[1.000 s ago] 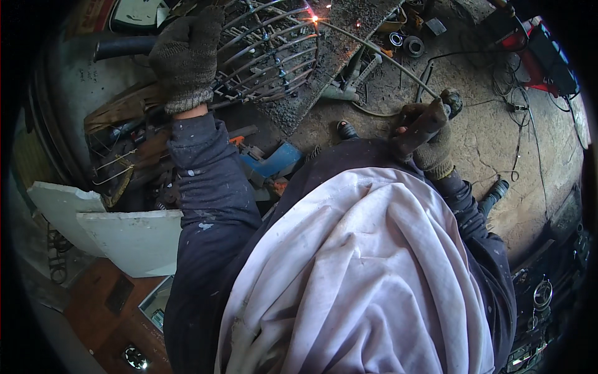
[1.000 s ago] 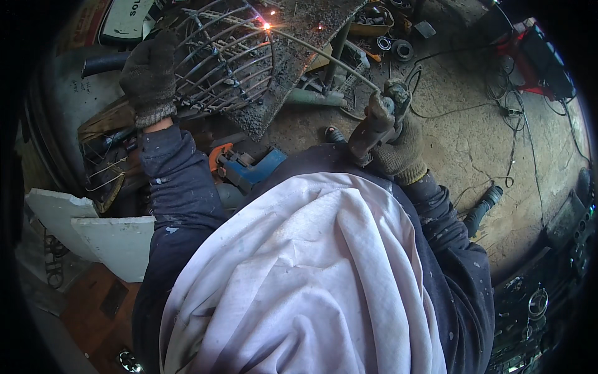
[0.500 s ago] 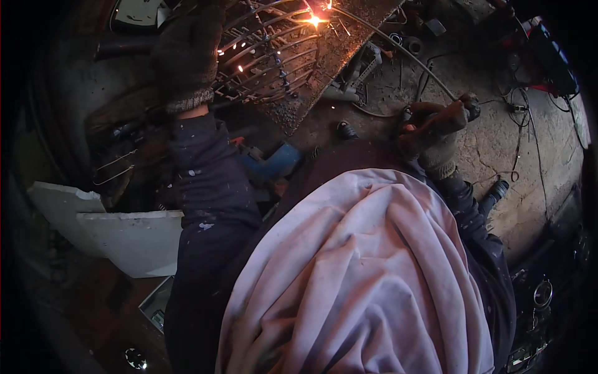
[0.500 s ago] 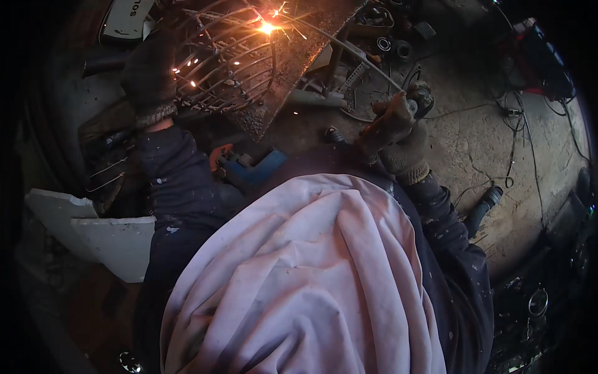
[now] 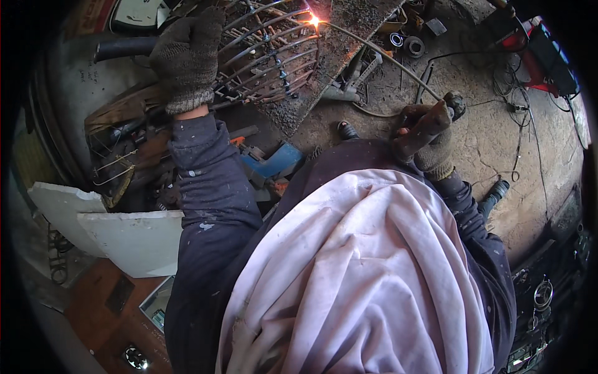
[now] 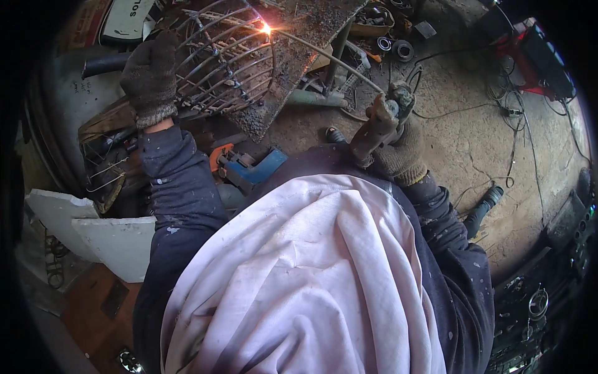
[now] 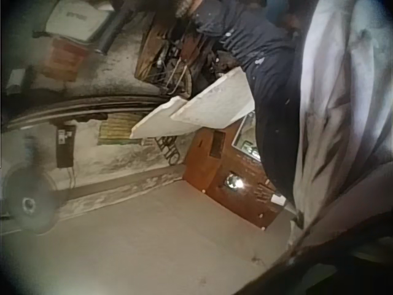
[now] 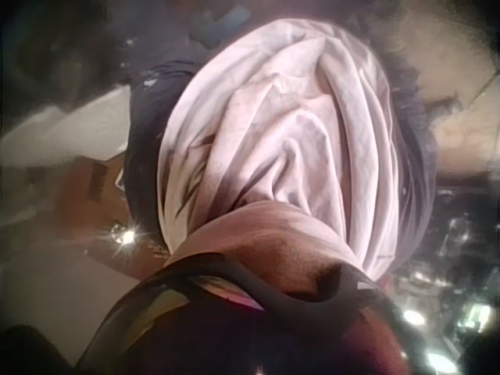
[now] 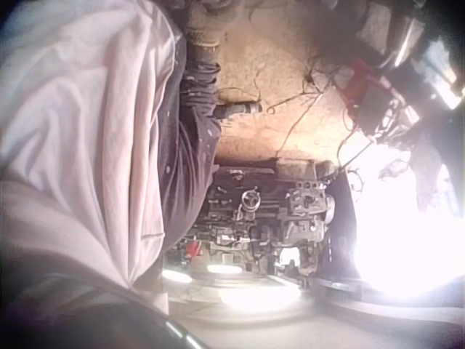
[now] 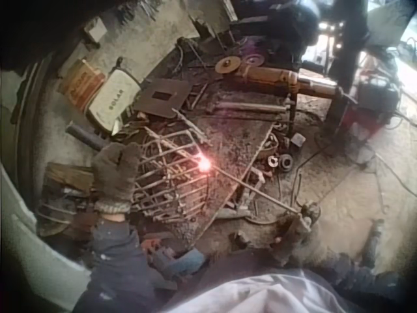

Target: The person joins metal rods together using a welding torch, creating a curved metal structure on a workshop floor.

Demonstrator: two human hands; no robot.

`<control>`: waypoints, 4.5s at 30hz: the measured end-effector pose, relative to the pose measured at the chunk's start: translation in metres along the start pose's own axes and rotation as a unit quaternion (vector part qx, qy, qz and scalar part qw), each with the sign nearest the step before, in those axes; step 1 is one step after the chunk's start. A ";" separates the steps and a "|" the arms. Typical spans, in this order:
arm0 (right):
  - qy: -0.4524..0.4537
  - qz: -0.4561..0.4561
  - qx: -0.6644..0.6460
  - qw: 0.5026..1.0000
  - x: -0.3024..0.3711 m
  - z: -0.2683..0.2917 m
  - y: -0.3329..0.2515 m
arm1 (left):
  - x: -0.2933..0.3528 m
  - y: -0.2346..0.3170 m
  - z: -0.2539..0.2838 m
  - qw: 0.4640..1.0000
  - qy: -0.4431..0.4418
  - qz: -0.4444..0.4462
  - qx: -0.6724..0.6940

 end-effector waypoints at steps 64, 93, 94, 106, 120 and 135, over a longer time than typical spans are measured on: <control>-0.023 -0.117 -0.168 0.979 0.012 0.014 0.012 | -0.005 0.036 -0.020 0.964 -0.039 -0.190 -0.184; -0.025 -0.069 -0.097 0.993 0.002 0.018 0.018 | -0.005 0.024 -0.012 1.000 0.007 0.010 0.021; -0.025 -0.069 -0.096 0.993 0.004 0.018 0.020 | -0.005 0.023 -0.013 1.000 0.007 0.010 0.022; 0.018 -0.018 -0.056 0.998 0.001 0.038 -0.013 | 0.000 0.005 -0.010 0.998 -0.015 -0.042 0.040; 0.005 -0.022 -0.078 0.997 0.002 0.033 0.003 | -0.006 0.032 -0.016 1.000 -0.001 0.008 0.026; -0.019 -0.039 -0.139 0.989 0.003 0.032 -0.003 | -0.007 0.027 -0.011 0.999 0.000 -0.029 0.021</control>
Point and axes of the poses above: each hand's wrist, its own x-axis away from the middle knuckle, its own z-axis out of the back of the hand, y = z × x, the point moved 10 cm from there along -x, towards the middle knuckle, and after that the axes turned 8 degrees about x, right-handed, at the moved point
